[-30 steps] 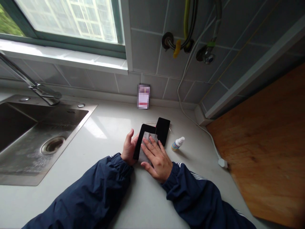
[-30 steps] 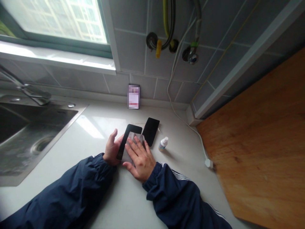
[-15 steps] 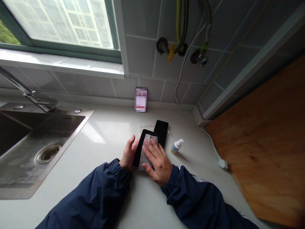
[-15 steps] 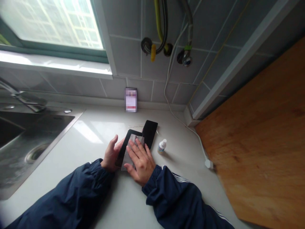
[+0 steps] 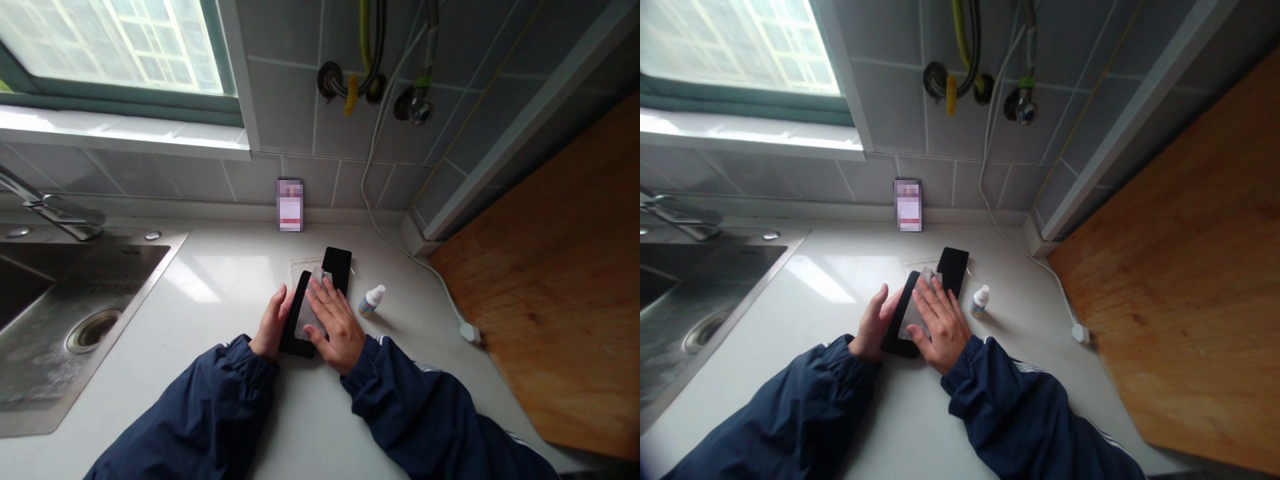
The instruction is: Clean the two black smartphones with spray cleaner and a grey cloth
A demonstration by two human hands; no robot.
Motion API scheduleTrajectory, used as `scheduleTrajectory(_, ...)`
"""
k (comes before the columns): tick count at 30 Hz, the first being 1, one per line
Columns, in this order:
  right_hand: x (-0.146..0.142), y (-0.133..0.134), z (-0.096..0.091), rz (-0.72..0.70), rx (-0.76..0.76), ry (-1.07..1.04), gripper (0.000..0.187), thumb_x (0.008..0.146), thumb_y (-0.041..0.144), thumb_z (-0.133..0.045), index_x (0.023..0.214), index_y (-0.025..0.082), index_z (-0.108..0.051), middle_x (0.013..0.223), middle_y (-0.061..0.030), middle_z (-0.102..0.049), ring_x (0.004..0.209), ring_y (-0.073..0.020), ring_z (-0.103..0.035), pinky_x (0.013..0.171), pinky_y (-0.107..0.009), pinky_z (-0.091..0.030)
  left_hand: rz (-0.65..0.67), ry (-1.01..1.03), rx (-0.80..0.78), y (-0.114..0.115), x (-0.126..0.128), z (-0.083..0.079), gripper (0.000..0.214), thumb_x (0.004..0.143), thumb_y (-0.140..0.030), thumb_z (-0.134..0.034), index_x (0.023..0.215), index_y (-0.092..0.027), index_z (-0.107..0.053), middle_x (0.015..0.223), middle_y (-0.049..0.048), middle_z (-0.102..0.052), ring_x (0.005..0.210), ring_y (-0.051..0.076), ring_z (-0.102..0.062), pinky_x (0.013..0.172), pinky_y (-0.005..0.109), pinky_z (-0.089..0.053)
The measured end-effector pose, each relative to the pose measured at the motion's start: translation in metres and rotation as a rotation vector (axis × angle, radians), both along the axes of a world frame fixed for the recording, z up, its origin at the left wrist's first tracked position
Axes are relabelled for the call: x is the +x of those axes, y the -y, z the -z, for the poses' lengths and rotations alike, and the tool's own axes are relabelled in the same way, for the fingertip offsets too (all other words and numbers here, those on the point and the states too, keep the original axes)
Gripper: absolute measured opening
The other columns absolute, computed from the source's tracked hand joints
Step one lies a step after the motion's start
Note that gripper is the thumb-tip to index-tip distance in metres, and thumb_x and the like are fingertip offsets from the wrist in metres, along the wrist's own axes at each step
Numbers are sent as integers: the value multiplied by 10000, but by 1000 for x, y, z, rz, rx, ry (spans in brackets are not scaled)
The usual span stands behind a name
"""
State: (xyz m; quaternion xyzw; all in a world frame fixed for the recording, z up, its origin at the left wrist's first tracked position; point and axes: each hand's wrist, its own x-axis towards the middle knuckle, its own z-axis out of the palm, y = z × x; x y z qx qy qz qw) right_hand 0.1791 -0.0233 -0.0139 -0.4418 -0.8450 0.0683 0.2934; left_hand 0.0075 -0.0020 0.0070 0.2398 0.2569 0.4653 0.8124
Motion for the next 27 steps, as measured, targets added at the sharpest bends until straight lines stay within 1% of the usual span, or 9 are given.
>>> scheduleTrajectory(4,2,-4,-1,71,67,-41,649,1082,411,-404,1661,170,-237,1720,-109,-253,1621,-292,-127,1263,-575,-277,20,-21,41,2,2,0,808,896,-650,-637,1542,-181,-513,1469,156,-629,1352,404,-578,1185,502,-386)
scheduleTrajectory(8,-2,5,0,-8,54,33,673,1073,443,-408,1643,110,-277,1708,-142,-264,1622,-324,-93,1254,-621,-265,-5,-15,5,2,1,0,867,877,-704,-618,1550,-172,-493,1467,165,-628,1363,420,-565,1198,527,-367)
scheduleTrajectory(10,-6,12,0,-80,39,89,685,1066,490,-415,1617,90,-338,1693,-149,-298,1618,-333,-116,1247,-638,-266,-11,19,-9,1,-1,-1,855,912,-724,-542,1565,-176,-464,1461,167,-631,1361,416,-570,1199,537,-363)
scheduleTrajectory(12,-8,18,-1,-146,27,118,695,1057,534,-428,1588,87,-395,1677,-148,-333,1612,-338,-151,1250,-654,-244,-6,66,-28,0,-3,-4,830,961,-731,-417,1582,-181,-430,1456,168,-633,1359,403,-576,1200,538,-362)
scheduleTrajectory(15,-9,23,-5,-237,17,113,685,1053,575,-430,1544,98,-468,1648,-141,-394,1604,-329,-192,1272,-657,-163,-2,121,-84,-1,-5,-10,849,990,-743,-249,1600,-169,-390,1444,181,-636,1348,390,-589,1193,538,-372)
scheduleTrajectory(19,-8,26,-11,-355,28,103,636,1062,573,-426,1490,116,-535,1599,-127,-480,1590,-304,-254,1293,-629,-63,-43,161,-110,-2,-6,-11,923,973,-776,-146,1610,-143,-358,1453,204,-622,1334,394,-597,1184,549,-378)
scheduleTrajectory(21,-8,27,-12,-393,32,100,623,1059,561,-439,1480,113,-545,1589,-127,-497,1584,-307,-271,1293,-621,-93,-71,171,-97,-3,-7,-9,951,957,-797,-121,1614,-149,-351,1462,203,-615,1336,394,-594,1184,554,-375)
scheduleTrajectory(23,-9,27,-12,-412,30,100,623,1056,545,-455,1489,104,-535,1592,-133,-492,1582,-312,-273,1288,-609,-160,-84,166,-86,-3,-8,-7,969,946,-811,-109,1614,-151,-349,1470,205,-608,1341,398,-587,1180,563,-375)
scheduleTrajectory(27,-11,28,-10,-405,20,115,610,1045,495,-505,1510,99,-516,1608,-145,-469,1584,-317,-266,1273,-587,-243,-78,143,-77,-2,-9,-6,993,929,-839,-156,1605,-143,-366,1478,219,-599,1333,411,-587,1154,572,-400)
